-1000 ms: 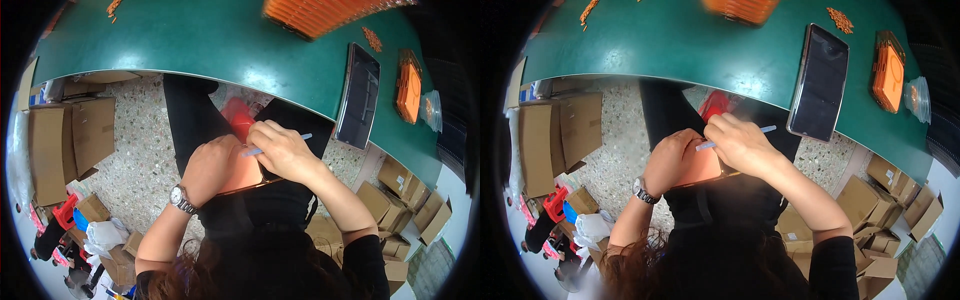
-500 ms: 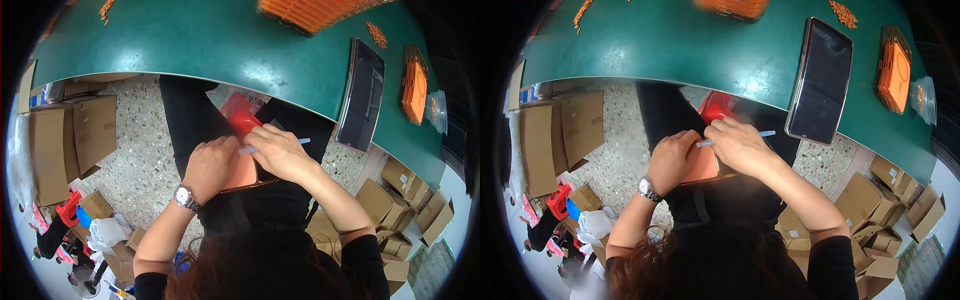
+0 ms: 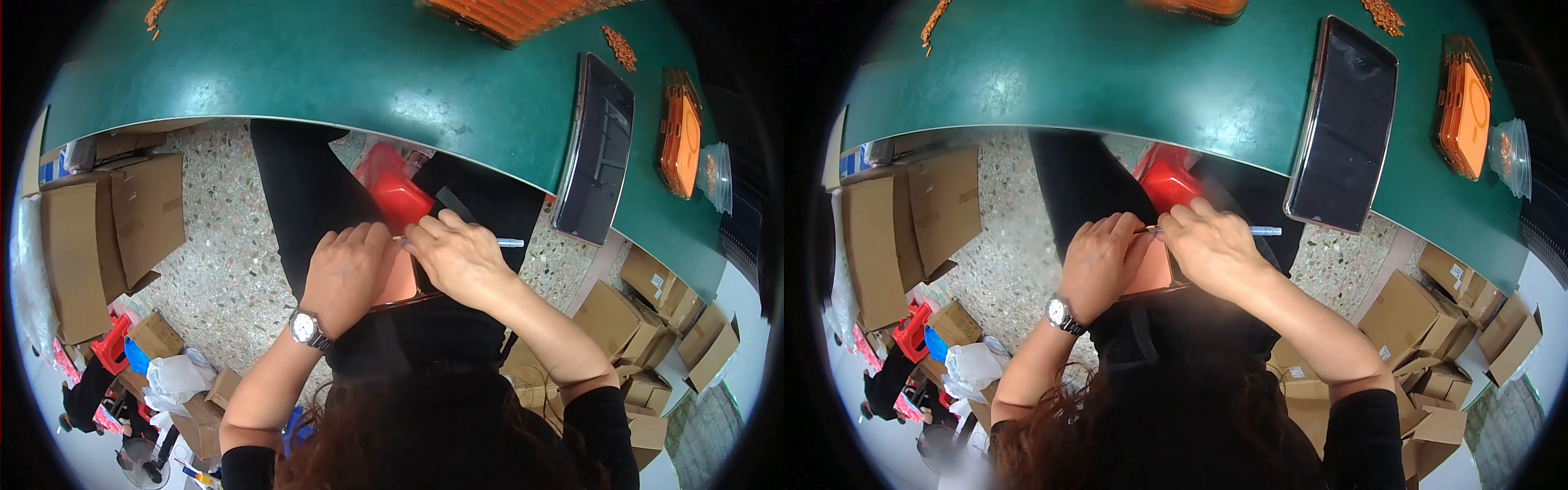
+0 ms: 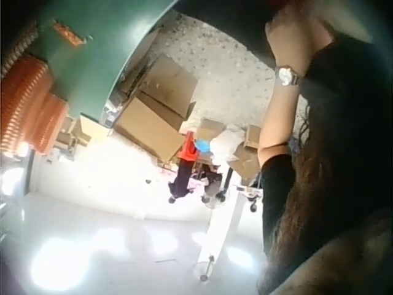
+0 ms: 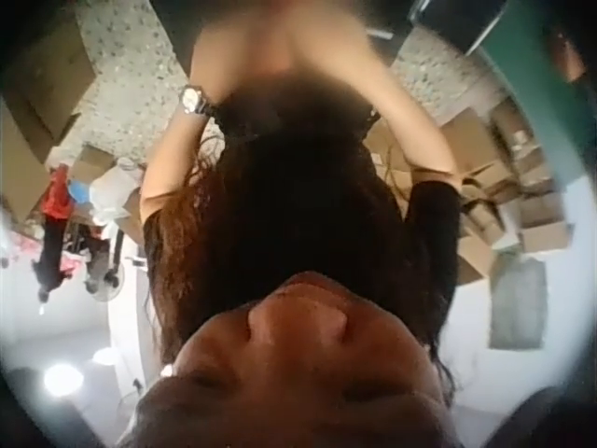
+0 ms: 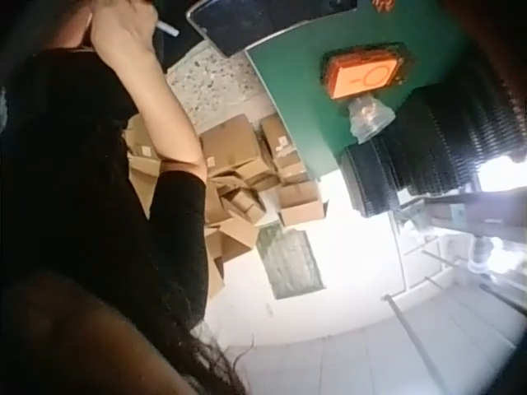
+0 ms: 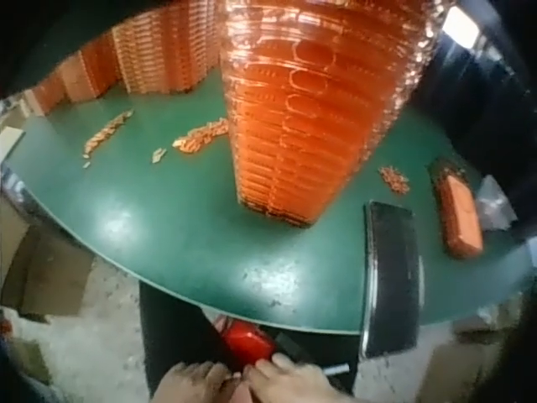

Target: Assembling magnetic phone cases by manually placing components into transparent orange shells.

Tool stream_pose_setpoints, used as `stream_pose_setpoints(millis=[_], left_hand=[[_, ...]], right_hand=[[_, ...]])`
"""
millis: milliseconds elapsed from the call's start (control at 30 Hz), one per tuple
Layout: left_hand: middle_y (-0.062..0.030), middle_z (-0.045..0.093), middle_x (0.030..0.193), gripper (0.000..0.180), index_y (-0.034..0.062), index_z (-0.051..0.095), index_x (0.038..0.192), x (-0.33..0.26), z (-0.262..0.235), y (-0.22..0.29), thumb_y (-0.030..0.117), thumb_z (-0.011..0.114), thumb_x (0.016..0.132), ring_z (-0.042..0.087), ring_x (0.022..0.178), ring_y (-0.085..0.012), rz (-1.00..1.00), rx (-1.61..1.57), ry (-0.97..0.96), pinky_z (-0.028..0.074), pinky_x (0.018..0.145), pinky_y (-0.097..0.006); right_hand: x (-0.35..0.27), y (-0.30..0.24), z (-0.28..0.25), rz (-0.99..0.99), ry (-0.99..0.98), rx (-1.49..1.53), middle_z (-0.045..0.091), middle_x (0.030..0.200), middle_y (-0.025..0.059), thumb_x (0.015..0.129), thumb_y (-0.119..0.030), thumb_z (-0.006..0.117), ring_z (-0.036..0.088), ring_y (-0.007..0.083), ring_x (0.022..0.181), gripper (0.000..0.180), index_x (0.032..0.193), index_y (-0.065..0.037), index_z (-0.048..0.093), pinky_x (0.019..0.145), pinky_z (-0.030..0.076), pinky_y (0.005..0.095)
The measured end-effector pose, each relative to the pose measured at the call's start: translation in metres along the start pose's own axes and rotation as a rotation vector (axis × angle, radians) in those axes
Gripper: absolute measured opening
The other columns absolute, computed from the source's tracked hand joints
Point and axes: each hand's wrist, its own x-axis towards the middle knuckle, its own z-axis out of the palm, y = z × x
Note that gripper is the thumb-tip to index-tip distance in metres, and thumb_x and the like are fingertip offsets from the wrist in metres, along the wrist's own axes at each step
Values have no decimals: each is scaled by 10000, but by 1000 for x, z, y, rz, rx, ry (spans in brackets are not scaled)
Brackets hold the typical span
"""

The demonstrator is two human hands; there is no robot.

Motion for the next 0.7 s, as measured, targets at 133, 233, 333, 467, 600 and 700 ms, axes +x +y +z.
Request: stream_pose_setpoints(millis=[133,233,333,467,600,700], left_hand=[[-83,685,845,141,75,635,925,-1,3,2,194,703,959,673,821,-294,-32,-44,20,474,735,-424],[-56,686,837,139,104,637,925,-2,5,1,227,686,969,690,803,-248,-8,6,37,479,726,-397],[-53,690,855,104,113,662,973,-8,2,4,216,677,974,699,825,-247,-18,-43,12,486,736,-396],[-48,691,878,87,129,681,1027,-9,2,4,172,672,952,710,857,-243,22,-114,19,495,753,-396],[-49,690,904,157,141,682,1069,-11,3,4,114,646,918,716,877,-244,22,-76,-43,505,769,-397],[-50,687,906,172,141,675,1067,-10,4,5,98,635,905,717,875,-246,38,-46,-50,509,762,-394]], right_hand=[[-2,-2,5,27,23,18,681,926,72,954,-202,707,644,257,850,204,1054,-26,734,634,571,394],[-3,-3,8,39,27,10,681,931,59,925,-214,695,669,248,900,183,979,-41,715,673,588,382],[-7,-1,-3,-11,12,6,684,932,60,960,-225,706,642,244,856,265,1127,-22,737,643,579,374],[-15,-2,-9,-24,32,-55,685,939,58,966,-227,699,639,235,853,312,1192,-14,732,639,582,363],[-20,-4,-14,-3,-20,-89,678,958,60,972,-221,688,638,229,847,347,1235,5,715,627,584,352],[-19,-6,-9,-5,-33,-113,670,963,66,976,-217,677,642,228,842,348,1226,24,706,627,587,347]])
